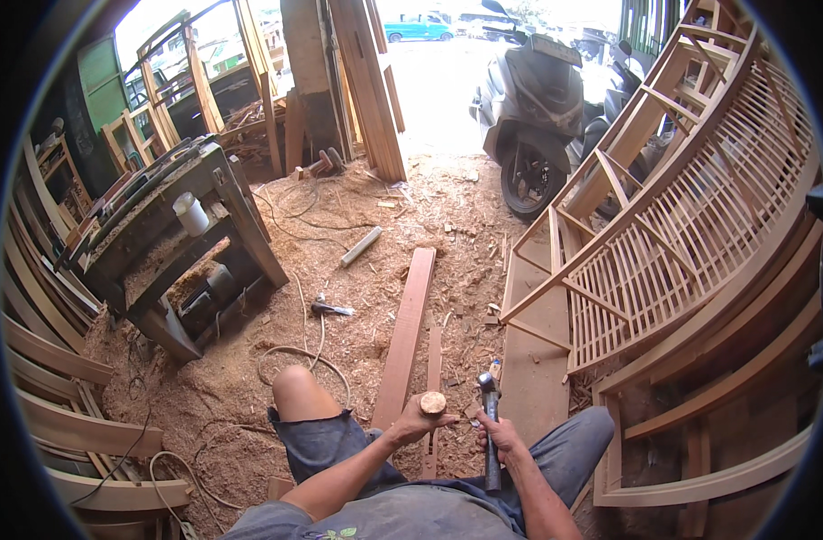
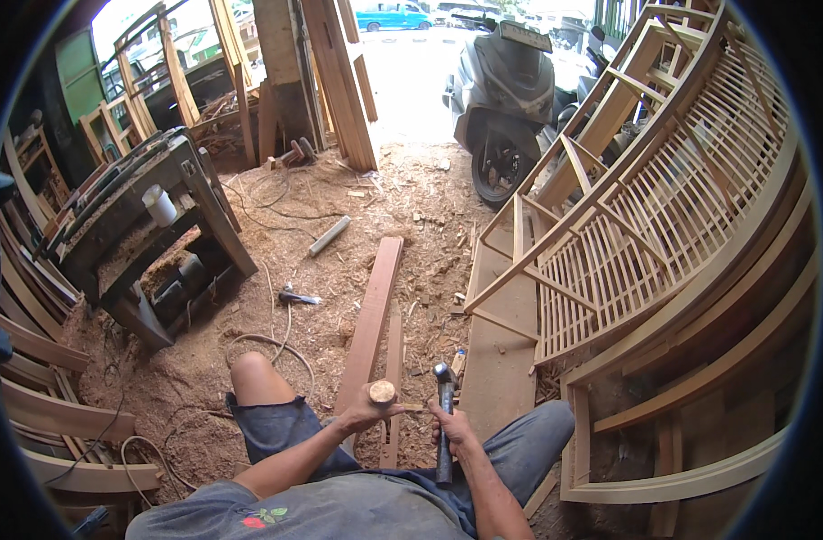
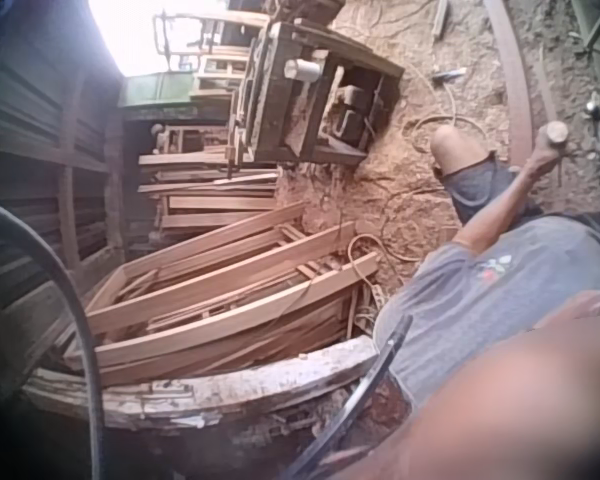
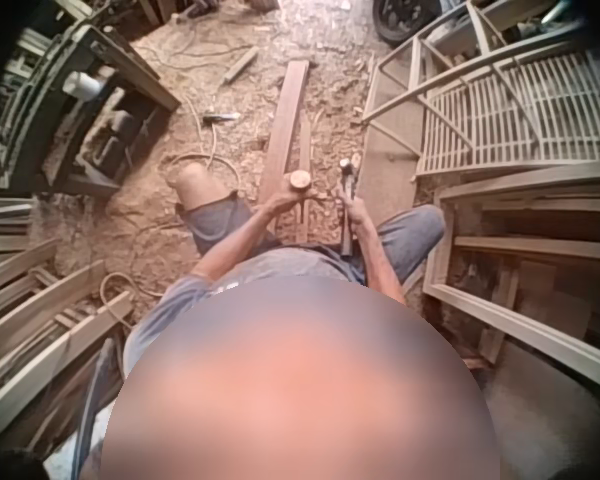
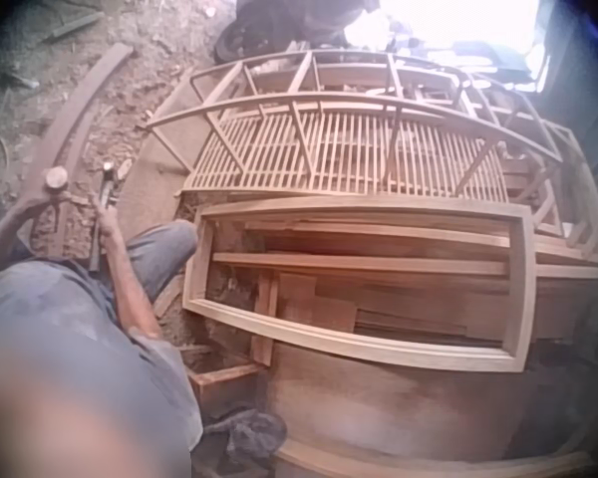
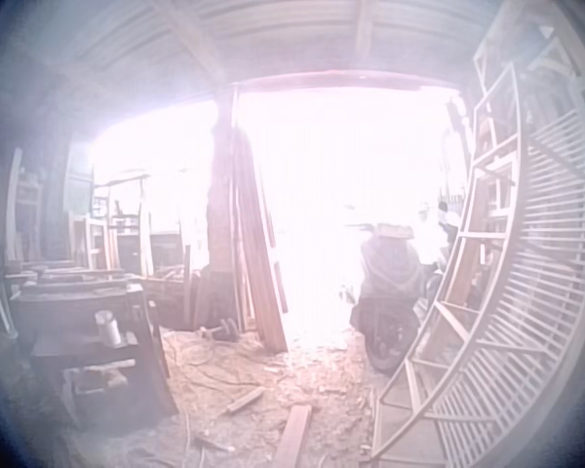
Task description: The person sits on the floor and repeatedly strikes a small cylindrical wooden piece with a hammer to shape it. The person holds the wood in one hand and the hammer in the other, striking the wood multiple times throughout the clip.
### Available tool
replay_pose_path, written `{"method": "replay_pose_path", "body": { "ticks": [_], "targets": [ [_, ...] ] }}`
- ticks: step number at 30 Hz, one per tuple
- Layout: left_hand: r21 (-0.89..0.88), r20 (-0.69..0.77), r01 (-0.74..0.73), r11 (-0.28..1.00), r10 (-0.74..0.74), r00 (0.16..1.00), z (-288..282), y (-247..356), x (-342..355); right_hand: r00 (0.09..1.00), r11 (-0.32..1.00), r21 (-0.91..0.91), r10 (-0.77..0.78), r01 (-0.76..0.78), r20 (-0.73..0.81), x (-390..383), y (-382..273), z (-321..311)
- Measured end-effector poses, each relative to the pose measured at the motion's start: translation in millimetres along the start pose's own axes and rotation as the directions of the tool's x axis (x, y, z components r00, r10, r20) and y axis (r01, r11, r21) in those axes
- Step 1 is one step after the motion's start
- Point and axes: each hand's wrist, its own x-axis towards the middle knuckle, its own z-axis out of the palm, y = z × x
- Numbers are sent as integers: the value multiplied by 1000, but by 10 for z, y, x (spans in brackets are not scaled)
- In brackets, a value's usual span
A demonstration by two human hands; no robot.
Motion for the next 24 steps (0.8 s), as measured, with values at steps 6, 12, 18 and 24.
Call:
{"method": "replay_pose_path", "body": {
  "ticks": [6, 12, 18, 24],
  "targets": [
    [-38, 82, -67, 997, 70, 994, -95, -87, -4, 1000, 1000, -7, -2, 2, -10, -15, -12, 7],
    [712, 170, -6, 703, -164, 972, -878, 1064, 433, 1000, 1000, 24, 6, -6, -11, -11, -2, -5],
    [633, 76, -398, 664, 459, 885, -1239, 3902, 1407, 1000, 996, 88, -3, 1, 23, 6, 9, -39],
    [519, 107, -569, 638, 612, 784, -905, 4915, 1359, 999, 995, 100, 7, -3, -36, 21, -9, -76]
  ]
}}
